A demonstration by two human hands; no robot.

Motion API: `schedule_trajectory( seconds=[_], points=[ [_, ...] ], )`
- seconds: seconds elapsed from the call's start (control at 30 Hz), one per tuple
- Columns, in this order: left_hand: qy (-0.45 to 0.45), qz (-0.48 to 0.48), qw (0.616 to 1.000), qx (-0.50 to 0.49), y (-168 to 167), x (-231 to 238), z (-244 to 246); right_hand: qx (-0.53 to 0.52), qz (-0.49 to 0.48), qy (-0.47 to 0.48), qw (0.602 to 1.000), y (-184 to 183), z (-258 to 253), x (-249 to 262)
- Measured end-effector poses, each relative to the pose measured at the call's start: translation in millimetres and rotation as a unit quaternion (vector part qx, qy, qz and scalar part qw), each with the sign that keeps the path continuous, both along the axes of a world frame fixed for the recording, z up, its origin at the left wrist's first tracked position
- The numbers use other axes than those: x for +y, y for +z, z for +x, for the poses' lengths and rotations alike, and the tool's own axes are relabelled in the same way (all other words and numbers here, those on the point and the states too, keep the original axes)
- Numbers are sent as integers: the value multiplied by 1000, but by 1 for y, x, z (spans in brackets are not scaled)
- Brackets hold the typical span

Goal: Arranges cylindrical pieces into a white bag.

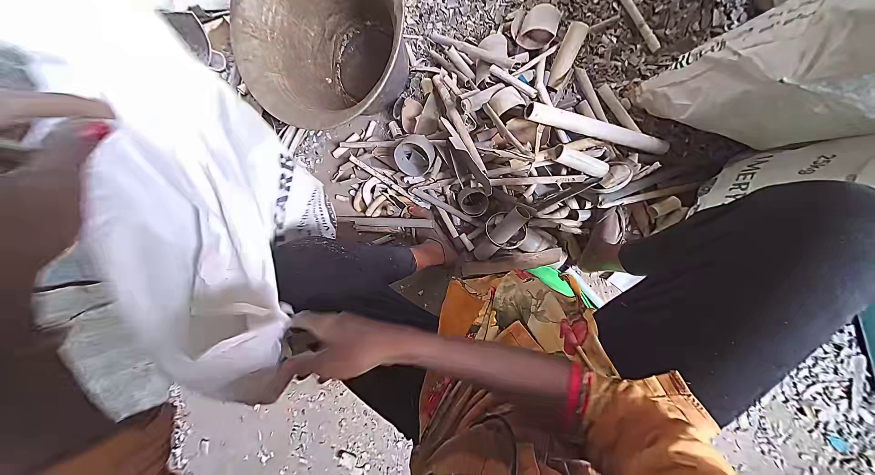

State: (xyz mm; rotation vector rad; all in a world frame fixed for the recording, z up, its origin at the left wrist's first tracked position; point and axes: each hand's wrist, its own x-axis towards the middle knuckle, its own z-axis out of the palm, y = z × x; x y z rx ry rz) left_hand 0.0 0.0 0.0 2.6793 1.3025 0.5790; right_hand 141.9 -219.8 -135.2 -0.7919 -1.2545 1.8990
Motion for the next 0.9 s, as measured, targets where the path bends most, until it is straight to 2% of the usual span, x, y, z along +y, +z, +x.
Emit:
schedule_trajectory(
  seconds=[0.07, 0.13, 0.17, 0.23, 0.3, 0.37, 0.47, 0.57, 0.63, 0.73, 0.8, 0.9],
  points=[
    [-8, 28, 996, 87, -23, 29, 30, -10, -24, -79, 997, -14, 45, -1],
    [21, 48, 993, 108, -44, 55, 50, -124, -54, -188, 973, -42, 99, 0],
    [36, 49, 995, 83, -50, 64, 63, -220, -66, -241, 943, -61, 127, 2],
    [47, 13, 999, 5, -54, 65, 106, -390, -118, -319, 856, -97, 181, 5],
    [-11, -53, 998, -25, -67, 47, 152, -474, -159, -362, 787, -136, 221, -3],
    [-82, -120, 989, 3, -86, 25, 186, -515, -184, -365, 754, -173, 244, -16],
    [-119, -179, 976, 34, -104, 12, 198, -504, -214, -326, 771, -229, 252, -45],
    [-88, -187, 978, -3, -95, 17, 184, -464, -238, -350, 779, -270, 231, -64],
    [-48, -154, 987, -19, -89, 27, 179, -458, -263, -398, 750, -271, 220, -55],
    [12, -91, 996, -7, -75, 55, 164, -472, -306, -403, 722, -254, 217, -44],
    [92, -46, 995, 12, -49, 86, 138, -478, -288, -413, 720, -245, 215, -44],
    [210, -4, 978, -14, 4, 115, 95, -466, -251, -450, 719, -240, 210, -42]
  ],
)
